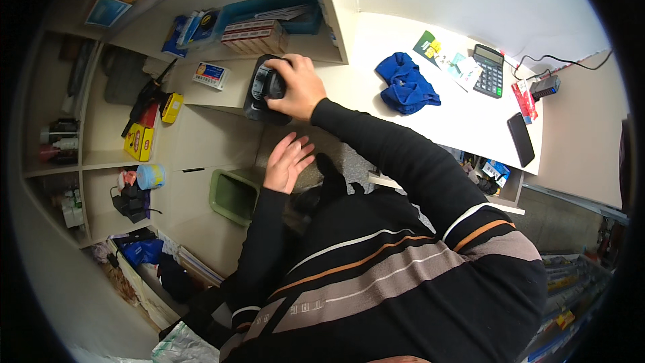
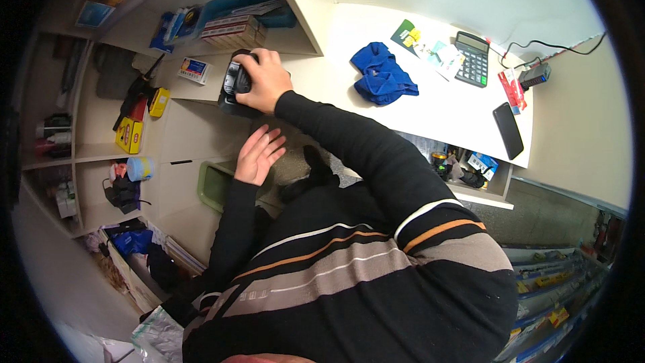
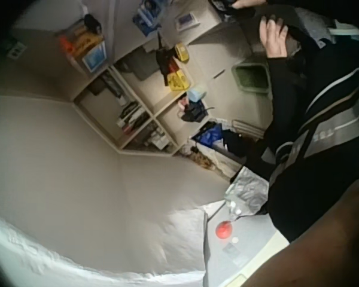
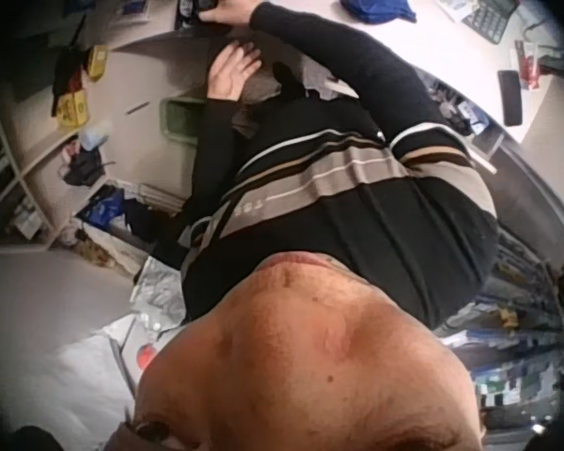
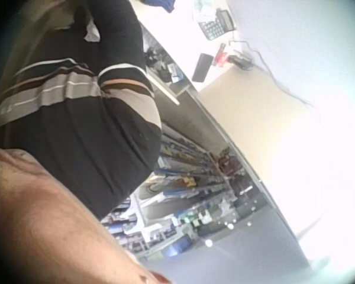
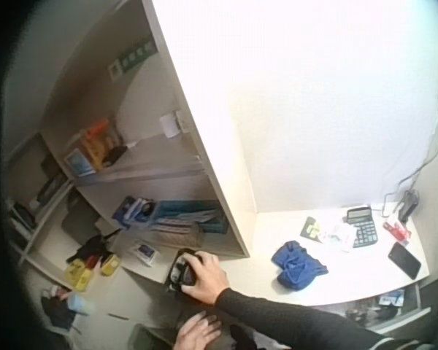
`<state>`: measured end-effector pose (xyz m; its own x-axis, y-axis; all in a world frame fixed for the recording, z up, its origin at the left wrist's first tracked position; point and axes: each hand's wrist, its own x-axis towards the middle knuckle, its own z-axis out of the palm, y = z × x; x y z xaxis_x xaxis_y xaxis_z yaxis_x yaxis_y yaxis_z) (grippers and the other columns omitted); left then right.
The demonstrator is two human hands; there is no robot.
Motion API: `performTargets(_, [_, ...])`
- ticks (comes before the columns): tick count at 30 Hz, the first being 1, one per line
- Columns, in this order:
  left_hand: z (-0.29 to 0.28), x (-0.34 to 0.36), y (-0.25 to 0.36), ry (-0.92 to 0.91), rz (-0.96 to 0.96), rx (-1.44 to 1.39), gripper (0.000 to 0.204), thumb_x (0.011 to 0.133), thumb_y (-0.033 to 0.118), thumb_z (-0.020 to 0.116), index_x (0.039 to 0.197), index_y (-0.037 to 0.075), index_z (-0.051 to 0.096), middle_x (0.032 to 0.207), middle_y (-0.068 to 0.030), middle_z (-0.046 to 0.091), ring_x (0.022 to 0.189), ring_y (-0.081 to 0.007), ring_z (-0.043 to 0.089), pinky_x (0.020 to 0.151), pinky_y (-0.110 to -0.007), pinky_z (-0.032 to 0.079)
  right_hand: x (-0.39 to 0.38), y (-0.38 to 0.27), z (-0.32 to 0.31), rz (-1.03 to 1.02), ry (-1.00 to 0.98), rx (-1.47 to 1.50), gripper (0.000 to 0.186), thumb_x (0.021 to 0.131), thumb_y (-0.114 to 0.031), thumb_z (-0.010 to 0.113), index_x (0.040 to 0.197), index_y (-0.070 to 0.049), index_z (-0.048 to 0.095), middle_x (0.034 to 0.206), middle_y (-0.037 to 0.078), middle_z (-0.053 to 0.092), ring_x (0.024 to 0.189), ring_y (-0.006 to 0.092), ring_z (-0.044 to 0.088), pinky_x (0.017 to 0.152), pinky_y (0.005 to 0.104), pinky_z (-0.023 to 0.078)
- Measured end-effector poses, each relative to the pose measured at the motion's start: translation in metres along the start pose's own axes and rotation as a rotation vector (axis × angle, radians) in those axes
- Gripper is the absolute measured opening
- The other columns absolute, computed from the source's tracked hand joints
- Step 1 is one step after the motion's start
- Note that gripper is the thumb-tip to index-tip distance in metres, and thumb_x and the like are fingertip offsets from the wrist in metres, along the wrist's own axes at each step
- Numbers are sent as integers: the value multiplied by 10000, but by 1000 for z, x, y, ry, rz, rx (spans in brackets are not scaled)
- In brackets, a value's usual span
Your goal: The person wipes a cluttered shelf with a blue cloth, moving various items such as boxes, containers, and tools aside to reach different areas. They handle multiple objects including a plastic container, a drill, and small boxes, then continue wiping the surface and repositioning items.
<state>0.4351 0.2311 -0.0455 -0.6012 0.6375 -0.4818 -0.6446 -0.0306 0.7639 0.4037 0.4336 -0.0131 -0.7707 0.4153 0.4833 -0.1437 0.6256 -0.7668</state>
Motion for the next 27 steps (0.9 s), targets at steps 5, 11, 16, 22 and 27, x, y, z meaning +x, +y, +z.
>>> performTargets(5, [-15,52,6,-106,6,-579,380,1009,176,610,1348,11,559,1377,-149,605,1332,-305,538,1123,-451,451,-35,33,23,370,145,656,687,708,-76,714,1362,-26,509,1281,187,566,1216,333,560,1082,382,429])
performTargets(11, [-50,85,14,-16,251,-497,324,940,-87,579,1225,55,643,1237,-141,677,1144,-272,645,1039,-447,526,-43,43,27,707,-8,880,751,832,121,610,1532,-24,381,1376,163,548,1119,255,623,901,335,564])
performTargets(16, [-66,121,12,-27,243,-377,370,914,-140,580,1229,45,636,1207,-133,677,1115,-275,659,1017,-450,543,-44,76,53,734,48,809,786,865,162,619,1568,-53,338,1375,180,546,1106,266,640,897,340,589])
performTargets(22, [-78,150,4,169,241,-358,409,897,-187,539,1236,30,615,1175,-131,672,1091,-277,660,1029,-476,539,-44,100,75,678,54,361,826,818,-8,751,1544,-40,358,1271,253,644,1114,327,675,922,394,563])
performTargets(27, [-97,157,19,296,348,-246,433,891,-178,549,1266,35,599,1210,-131,650,1131,-276,642,1060,-479,530,-29,81,70,670,-210,-67,810,842,-259,799,1494,-41,372,1088,291,703,1008,422,700,860,477,569])
